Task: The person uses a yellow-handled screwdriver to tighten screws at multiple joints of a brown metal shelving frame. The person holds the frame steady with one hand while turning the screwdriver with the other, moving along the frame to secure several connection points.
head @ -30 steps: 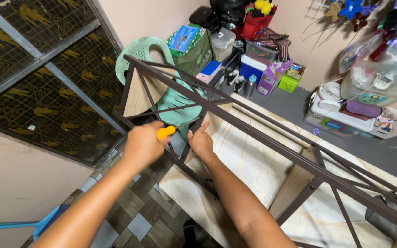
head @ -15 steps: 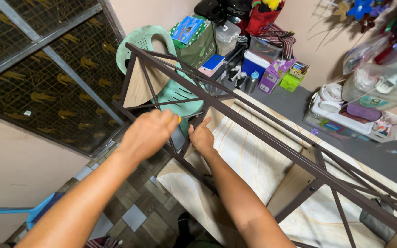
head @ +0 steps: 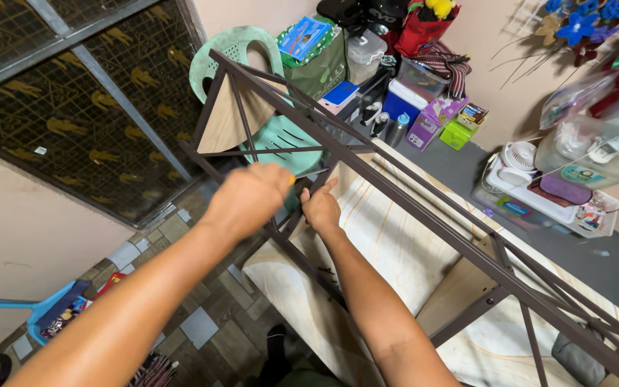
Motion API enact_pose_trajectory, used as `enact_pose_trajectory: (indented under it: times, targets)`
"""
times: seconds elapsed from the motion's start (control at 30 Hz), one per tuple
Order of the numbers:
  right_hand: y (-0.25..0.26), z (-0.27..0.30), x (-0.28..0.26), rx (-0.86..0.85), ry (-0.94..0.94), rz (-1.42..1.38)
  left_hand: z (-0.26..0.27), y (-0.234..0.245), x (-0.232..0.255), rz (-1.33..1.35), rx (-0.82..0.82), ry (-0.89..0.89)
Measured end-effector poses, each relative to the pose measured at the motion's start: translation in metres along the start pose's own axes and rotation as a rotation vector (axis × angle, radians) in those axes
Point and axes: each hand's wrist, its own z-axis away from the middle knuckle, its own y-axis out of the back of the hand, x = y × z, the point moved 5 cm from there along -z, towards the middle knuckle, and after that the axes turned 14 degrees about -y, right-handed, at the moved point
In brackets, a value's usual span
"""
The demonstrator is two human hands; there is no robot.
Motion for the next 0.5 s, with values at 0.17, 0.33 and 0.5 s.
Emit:
enact_pose_trajectory:
  times: [0.17, 0.33, 0.5]
  targets:
    - [0.003, 0.004, -0.001, -0.026, -0.031, 0.013, 0.003, -0.006, -0.017, 0.277, 0.033, 0.303]
    - [0.004, 0.007, 0.002, -0.024, -0.008, -0.020, 0.009, -0.033, -0.032, 1.023, -0.199, 0.887]
    - [0.003, 0.004, 0.000, 0.024, 0.023, -0.018, -0.003, -0.004, -0.022, 0.410, -0.224, 0.361]
